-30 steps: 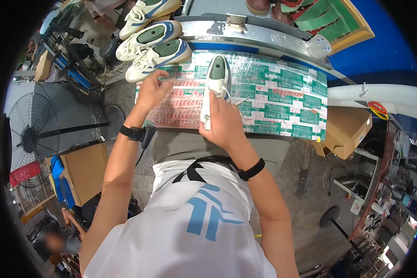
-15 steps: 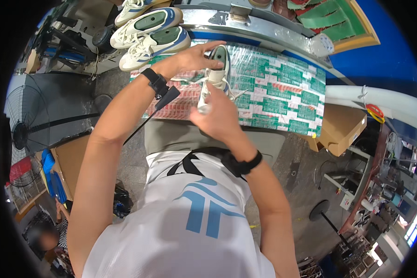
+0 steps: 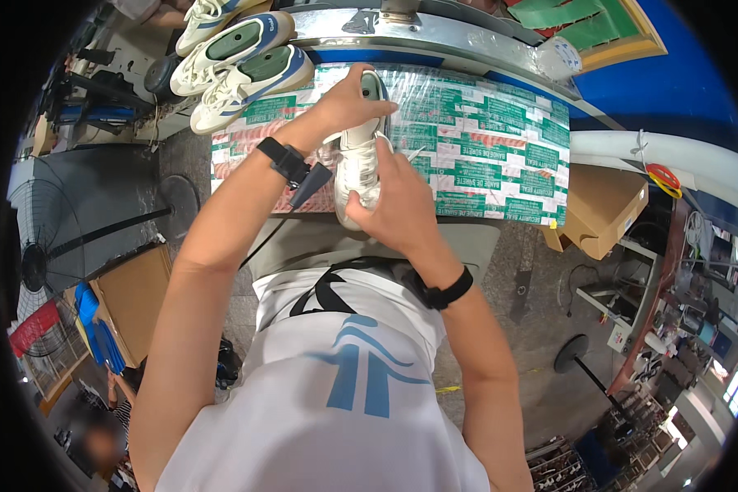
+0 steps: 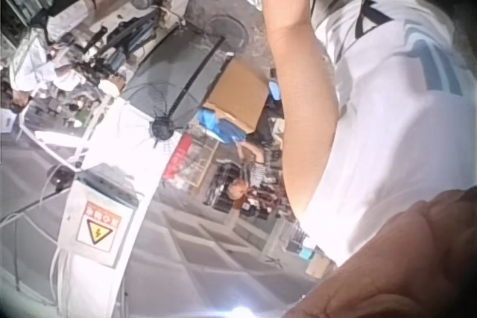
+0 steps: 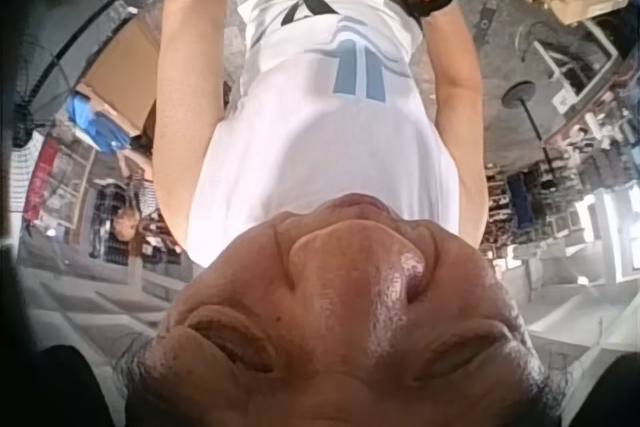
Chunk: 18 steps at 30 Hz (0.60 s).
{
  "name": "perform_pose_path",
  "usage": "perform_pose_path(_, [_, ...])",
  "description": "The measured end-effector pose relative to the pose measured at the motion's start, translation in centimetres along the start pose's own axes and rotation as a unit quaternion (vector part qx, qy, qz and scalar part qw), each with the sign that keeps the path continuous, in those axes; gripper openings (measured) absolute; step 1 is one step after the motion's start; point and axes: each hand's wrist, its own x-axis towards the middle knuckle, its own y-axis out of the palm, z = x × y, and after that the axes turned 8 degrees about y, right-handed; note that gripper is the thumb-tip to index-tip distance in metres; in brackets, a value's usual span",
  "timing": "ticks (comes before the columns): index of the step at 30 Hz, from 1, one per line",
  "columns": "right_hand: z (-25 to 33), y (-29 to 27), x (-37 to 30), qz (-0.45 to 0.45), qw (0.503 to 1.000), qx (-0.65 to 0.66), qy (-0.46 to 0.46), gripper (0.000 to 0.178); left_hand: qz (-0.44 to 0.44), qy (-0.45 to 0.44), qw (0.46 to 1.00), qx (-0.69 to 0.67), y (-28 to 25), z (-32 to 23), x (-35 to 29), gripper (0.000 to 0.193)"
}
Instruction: Applying adhesive to shoe soles and lasted uppers at a factory workstation.
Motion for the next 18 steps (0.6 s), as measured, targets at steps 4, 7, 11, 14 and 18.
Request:
perform_pose_path(4, [-1.4,-2.2,-2.0,0.0,0.989,-0.1,-0.111,0.09,-0.025,0.017,0.998,0.056,0.2,2.2,1.3,0.086])
perform_pose_path(7, [-1.4,-6.8,-7.8,0.079,0.99,-0.085,-0.079,0.09,-0.015,0.014,0.998,0.058,0.1,1.8,1.2,0.085])
perform_pose_path(11, [-1.7,-7.7,-10.5,0.144,0.989,-0.002,0.029,0.095,-0.064,0.024,0.989,0.133,0.7,2.0,1.2,0.081])
perform_pose_path(14, [-0.4,-3.3,-6.7,0.073,0.995,0.04,-0.053,0.095,-0.044,0.04,0.993,0.1,0.2,2.8,1.3,0.082])
perform_pose_path(18, [-0.6,0.6,-1.5,-0.004,0.993,-0.003,-0.119,0.091,-0.021,0.049,0.997,0.058,0.5,2.4,0.8,0.084])
